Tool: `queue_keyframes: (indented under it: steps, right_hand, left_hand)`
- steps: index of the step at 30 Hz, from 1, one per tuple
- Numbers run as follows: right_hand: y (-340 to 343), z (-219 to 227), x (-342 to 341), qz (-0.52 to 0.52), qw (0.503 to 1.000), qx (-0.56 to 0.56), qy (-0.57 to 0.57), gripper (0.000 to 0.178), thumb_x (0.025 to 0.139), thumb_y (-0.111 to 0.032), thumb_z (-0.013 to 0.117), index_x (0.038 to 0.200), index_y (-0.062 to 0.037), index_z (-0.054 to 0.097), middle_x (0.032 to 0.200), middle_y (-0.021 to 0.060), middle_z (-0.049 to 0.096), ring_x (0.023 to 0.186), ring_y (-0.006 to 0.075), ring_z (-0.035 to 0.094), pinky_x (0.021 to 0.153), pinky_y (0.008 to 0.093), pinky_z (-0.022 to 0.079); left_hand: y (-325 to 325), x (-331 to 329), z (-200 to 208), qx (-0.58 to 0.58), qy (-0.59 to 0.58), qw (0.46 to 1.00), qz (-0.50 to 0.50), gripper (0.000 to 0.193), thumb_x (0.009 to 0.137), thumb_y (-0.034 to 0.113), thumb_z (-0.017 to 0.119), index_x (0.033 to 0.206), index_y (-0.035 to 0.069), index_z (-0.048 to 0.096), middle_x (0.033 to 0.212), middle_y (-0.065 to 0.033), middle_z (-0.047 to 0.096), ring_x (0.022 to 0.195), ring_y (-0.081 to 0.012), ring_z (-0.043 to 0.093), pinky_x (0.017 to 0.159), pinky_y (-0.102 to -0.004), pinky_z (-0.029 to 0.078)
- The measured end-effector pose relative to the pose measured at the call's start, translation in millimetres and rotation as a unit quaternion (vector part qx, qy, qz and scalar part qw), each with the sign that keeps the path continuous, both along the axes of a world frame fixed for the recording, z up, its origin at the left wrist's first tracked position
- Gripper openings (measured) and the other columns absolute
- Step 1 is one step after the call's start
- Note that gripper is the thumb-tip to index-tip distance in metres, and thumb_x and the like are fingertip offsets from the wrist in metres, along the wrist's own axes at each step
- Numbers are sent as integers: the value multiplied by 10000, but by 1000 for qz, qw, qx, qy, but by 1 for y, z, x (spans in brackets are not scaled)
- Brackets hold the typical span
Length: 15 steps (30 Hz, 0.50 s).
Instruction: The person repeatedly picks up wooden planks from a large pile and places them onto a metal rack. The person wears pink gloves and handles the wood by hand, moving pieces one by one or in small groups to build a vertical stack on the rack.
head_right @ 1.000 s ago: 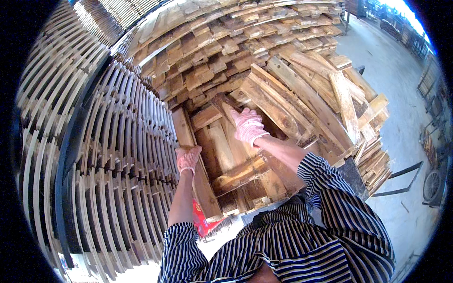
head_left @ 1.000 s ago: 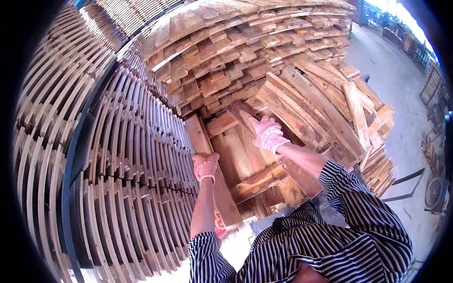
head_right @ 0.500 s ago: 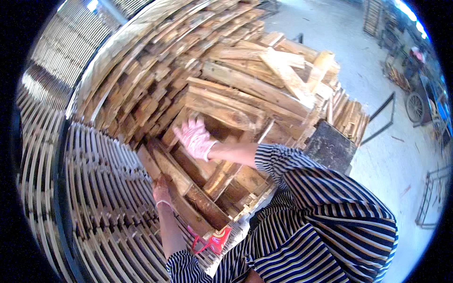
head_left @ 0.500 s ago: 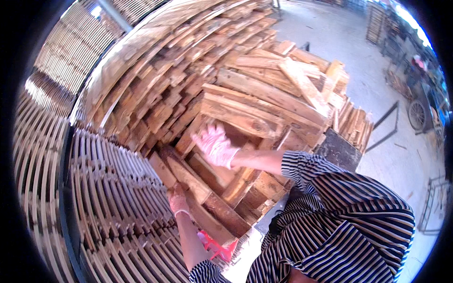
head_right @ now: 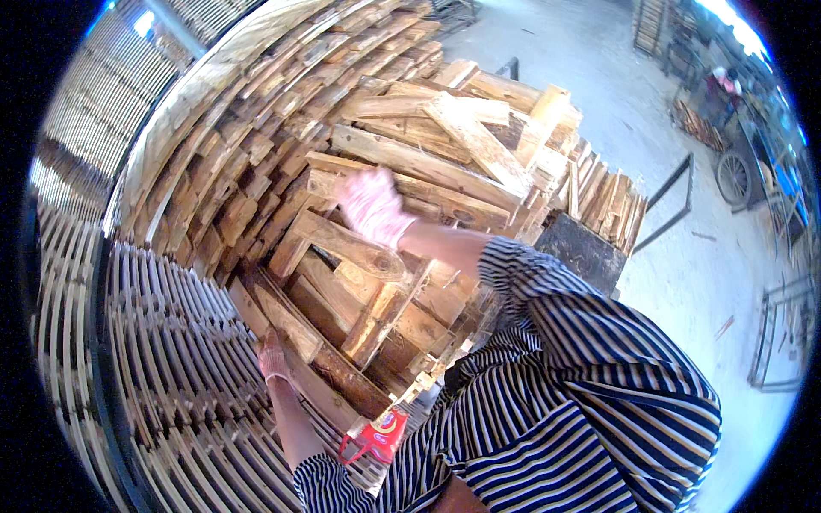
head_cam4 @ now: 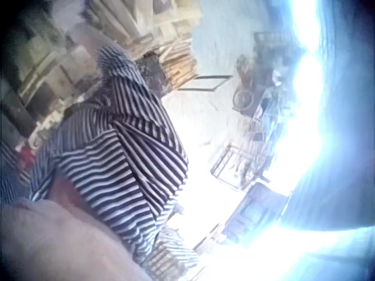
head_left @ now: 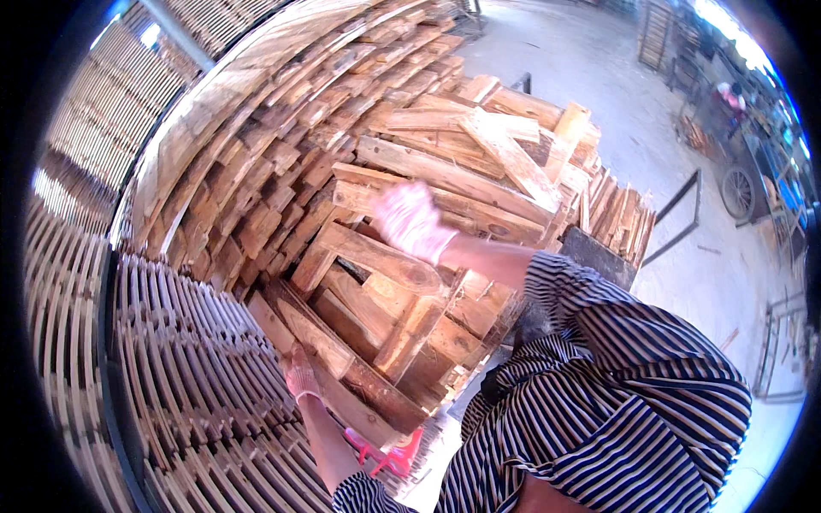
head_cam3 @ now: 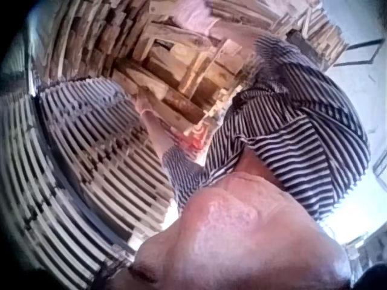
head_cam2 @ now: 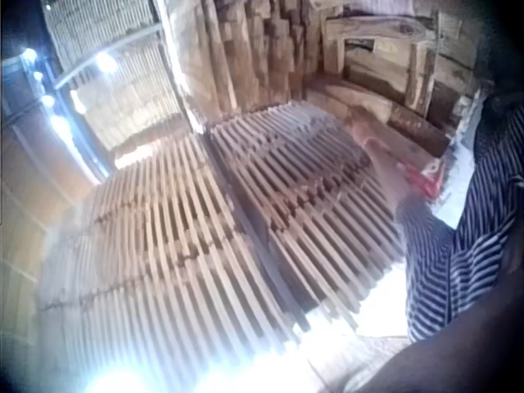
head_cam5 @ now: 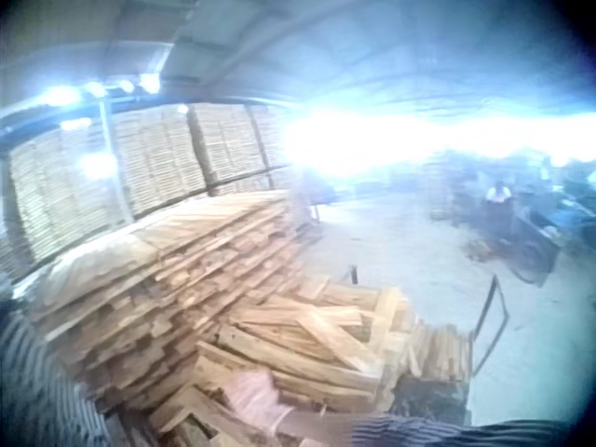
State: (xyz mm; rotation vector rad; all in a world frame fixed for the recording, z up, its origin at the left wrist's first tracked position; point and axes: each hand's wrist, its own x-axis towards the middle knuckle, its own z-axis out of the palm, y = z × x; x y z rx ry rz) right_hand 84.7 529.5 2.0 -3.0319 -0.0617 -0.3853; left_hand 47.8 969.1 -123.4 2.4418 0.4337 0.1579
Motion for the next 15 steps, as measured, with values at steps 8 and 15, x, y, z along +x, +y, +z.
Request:
queue_keyframes:
  steps: [8,15]
  right_hand:
    - [-118,-8,20,-58,996,70,-9,296,919,-290,593,986,-27,712,981,214,730,931,398,719,768,519,570]
    - [-49,28,-5,7,979,184,91,428,1018,-435,491,1193,-87,669,1183,199,698,1082,370,686,916,478,551]
  left_hand:
    - [-48,9,0,-123,-9,992,-13,499,964,360,501,1372,76,543,1325,-178,617,1208,-376,589,1017,-412,465]
    - [-1,5,-27,118,77,988,-69,567,947,442,511,1354,50,558,1278,-215,640,1149,-395,631,978,-445,497]
